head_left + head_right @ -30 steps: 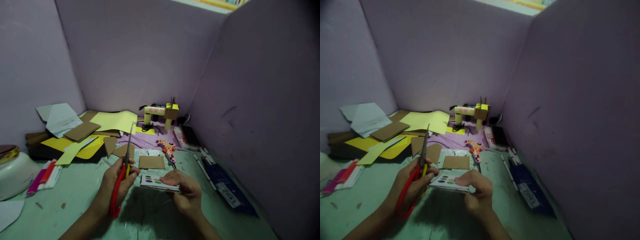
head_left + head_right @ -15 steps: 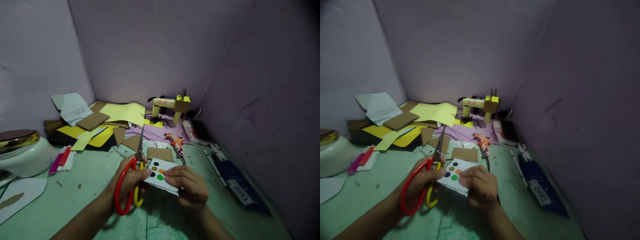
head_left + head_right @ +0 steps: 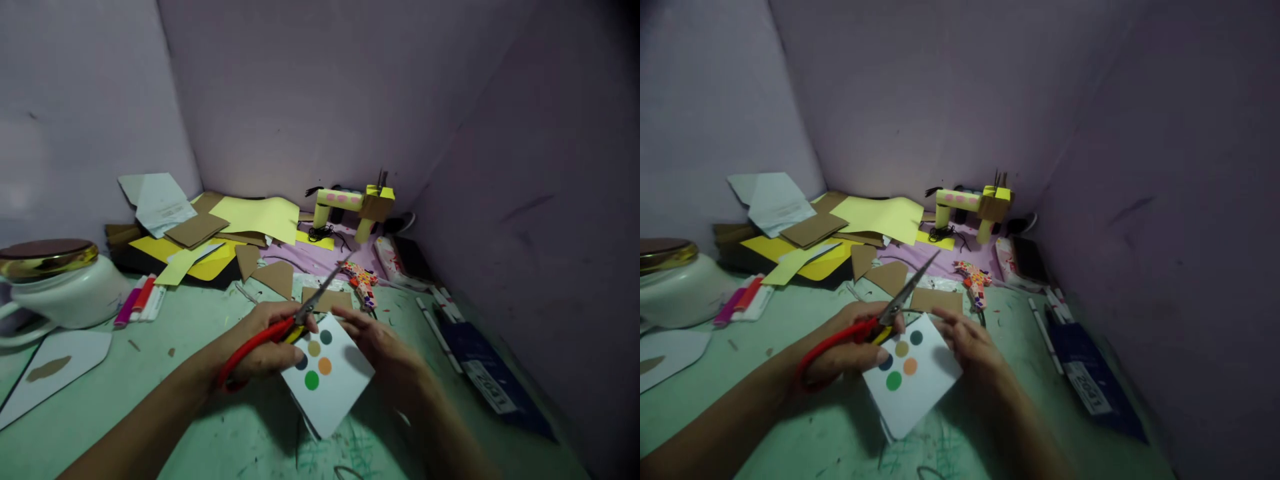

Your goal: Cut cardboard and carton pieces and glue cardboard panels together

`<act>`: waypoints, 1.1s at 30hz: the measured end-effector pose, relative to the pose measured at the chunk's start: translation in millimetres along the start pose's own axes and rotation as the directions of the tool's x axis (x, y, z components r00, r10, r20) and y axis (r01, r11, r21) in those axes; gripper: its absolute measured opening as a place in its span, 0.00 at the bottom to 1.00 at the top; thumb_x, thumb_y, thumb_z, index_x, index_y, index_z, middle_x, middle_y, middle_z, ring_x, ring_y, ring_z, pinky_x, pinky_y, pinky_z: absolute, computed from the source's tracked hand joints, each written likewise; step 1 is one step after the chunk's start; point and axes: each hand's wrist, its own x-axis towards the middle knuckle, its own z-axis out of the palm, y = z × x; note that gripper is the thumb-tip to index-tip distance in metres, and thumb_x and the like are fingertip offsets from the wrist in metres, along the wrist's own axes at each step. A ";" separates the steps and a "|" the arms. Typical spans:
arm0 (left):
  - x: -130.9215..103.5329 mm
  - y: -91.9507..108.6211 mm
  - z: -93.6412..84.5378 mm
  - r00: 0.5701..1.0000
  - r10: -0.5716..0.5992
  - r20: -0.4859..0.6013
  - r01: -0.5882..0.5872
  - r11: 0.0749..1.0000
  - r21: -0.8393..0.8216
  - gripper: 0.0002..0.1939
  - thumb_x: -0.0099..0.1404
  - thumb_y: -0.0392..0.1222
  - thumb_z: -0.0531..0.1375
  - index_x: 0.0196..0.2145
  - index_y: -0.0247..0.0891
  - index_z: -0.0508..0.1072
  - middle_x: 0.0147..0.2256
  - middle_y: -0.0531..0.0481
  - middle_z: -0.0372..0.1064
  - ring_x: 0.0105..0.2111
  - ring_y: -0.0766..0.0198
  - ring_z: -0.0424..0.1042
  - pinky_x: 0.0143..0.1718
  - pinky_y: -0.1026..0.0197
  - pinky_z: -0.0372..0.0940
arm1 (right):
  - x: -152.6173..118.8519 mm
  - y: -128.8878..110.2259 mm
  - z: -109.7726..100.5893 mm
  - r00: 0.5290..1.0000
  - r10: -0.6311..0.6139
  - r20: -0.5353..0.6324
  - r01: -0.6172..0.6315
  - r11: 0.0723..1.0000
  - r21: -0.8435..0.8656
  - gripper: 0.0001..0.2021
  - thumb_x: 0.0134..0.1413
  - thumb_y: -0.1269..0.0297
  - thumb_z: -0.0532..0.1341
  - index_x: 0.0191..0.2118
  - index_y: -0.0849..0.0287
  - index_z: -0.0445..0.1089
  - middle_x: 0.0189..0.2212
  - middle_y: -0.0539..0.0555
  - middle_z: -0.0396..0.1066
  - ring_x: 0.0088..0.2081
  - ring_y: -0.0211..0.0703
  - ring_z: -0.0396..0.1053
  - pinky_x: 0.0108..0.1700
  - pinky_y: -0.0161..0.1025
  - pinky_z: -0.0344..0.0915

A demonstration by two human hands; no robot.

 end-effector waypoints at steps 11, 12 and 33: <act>12.5 -13.8 10.3 0.964 0.129 -0.231 -0.106 0.988 0.109 0.14 0.50 0.39 0.63 0.36 0.37 0.68 0.25 0.54 0.65 0.25 0.64 0.66 0.24 0.63 0.61 | -3.6 12.3 8.9 0.944 0.292 0.152 -0.279 0.955 -0.102 0.20 0.35 0.66 0.72 0.39 0.67 0.75 0.29 0.59 0.77 0.29 0.45 0.74 0.34 0.39 0.68; 14.6 -14.6 11.2 0.950 0.132 -0.282 -0.109 0.990 0.094 0.15 0.51 0.40 0.63 0.37 0.38 0.67 0.25 0.55 0.64 0.24 0.65 0.66 0.24 0.63 0.62 | -1.8 15.1 9.1 0.959 0.258 0.115 -0.248 0.964 -0.097 0.19 0.35 0.66 0.72 0.38 0.66 0.75 0.29 0.59 0.77 0.29 0.46 0.74 0.36 0.41 0.68; 22.5 -31.2 25.7 0.886 -0.069 -0.459 -0.057 0.966 -0.254 0.23 0.47 0.40 0.68 0.38 0.40 0.63 0.21 0.62 0.62 0.15 0.73 0.63 0.14 0.72 0.59 | 9.7 3.6 15.2 0.998 -0.009 -0.058 0.020 0.980 0.197 0.32 0.51 0.38 0.51 0.43 0.64 0.71 0.32 0.62 0.77 0.33 0.53 0.74 0.31 0.47 0.70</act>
